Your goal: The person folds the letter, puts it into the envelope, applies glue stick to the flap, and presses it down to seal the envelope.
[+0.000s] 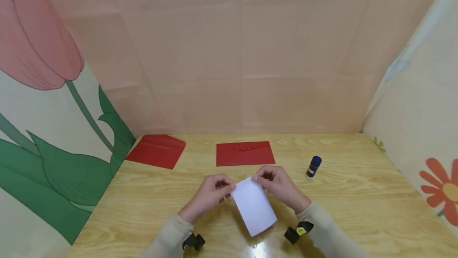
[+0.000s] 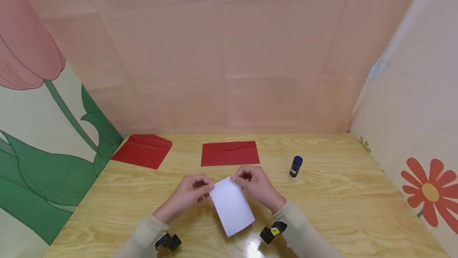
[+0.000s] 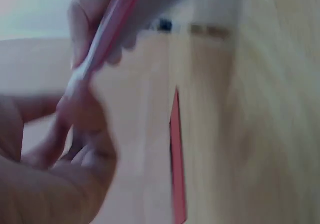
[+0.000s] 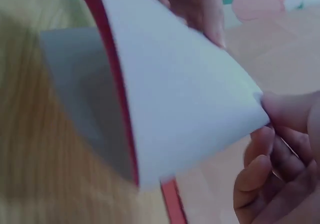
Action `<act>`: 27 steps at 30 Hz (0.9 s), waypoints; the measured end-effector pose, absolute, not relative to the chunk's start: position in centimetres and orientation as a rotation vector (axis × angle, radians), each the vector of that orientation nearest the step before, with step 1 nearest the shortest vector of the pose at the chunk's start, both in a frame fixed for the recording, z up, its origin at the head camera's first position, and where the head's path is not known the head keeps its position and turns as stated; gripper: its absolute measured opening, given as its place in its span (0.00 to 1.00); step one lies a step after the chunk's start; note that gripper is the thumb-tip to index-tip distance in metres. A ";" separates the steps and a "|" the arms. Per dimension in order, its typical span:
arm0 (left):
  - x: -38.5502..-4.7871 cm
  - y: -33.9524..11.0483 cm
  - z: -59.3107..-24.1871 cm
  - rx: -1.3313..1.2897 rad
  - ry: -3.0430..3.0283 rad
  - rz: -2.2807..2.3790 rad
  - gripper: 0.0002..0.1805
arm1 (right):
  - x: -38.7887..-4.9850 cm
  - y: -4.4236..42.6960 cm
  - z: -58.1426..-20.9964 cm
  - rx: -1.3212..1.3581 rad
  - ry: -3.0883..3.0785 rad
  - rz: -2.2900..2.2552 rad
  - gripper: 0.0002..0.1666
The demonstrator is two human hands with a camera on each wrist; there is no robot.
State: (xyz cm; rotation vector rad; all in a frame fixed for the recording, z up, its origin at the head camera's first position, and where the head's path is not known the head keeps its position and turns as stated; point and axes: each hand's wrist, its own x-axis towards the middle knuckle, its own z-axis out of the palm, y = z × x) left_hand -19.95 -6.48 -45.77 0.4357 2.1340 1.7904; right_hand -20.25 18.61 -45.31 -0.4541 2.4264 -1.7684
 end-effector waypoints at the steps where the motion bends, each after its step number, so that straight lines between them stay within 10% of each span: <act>1: -19.9 -6.6 -45.8 0.478 2.142 1.744 0.07 | -20.3 18.6 -45.3 -0.502 2.475 -1.712 0.08; 27: -19.2 -4.8 -45.5 0.807 2.423 1.534 0.07 | -18.9 16.2 -44.2 -0.770 2.660 -1.324 0.03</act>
